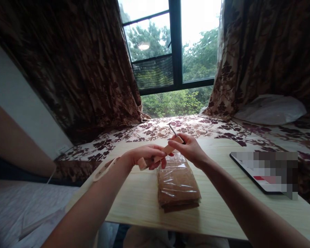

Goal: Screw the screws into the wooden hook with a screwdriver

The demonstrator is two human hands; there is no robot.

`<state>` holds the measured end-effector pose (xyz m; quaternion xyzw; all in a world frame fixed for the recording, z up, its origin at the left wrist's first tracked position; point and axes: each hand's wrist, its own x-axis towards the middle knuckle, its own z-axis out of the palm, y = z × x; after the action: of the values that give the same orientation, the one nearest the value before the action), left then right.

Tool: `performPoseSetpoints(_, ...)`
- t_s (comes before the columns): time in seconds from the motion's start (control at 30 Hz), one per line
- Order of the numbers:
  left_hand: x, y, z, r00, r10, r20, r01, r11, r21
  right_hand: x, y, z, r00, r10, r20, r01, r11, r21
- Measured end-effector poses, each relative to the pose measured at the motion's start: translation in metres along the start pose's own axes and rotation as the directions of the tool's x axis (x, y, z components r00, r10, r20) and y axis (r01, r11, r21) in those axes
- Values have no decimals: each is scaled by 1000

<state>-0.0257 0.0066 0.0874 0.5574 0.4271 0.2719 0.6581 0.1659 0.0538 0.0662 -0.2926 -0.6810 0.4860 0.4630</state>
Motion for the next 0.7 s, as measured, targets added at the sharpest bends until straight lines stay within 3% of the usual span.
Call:
performPoseSetpoints(0.1, 0, 3, -15, 998, 29, -62, -29, 1000, -10, 6, 5, -6, 998, 16, -68, -16, 1000, 4)
performPoseSetpoints(0.17, -1, -1, -26, 982, 106, -156, -114, 993, -41, 12, 10, -15, 989, 67, -132, -63, 998, 31)
performPoseSetpoints(0.37, 2, -27, -34, 838, 338, -429, -383, 924, -21, 28, 31, -29, 980, 171, -103, -163, 984, 74)
performPoseSetpoints(0.7, 12, -60, -36, 649, 435, -624, -450, 881, 147, 31, 67, -21, 936, 351, 10, -333, 879, 341)
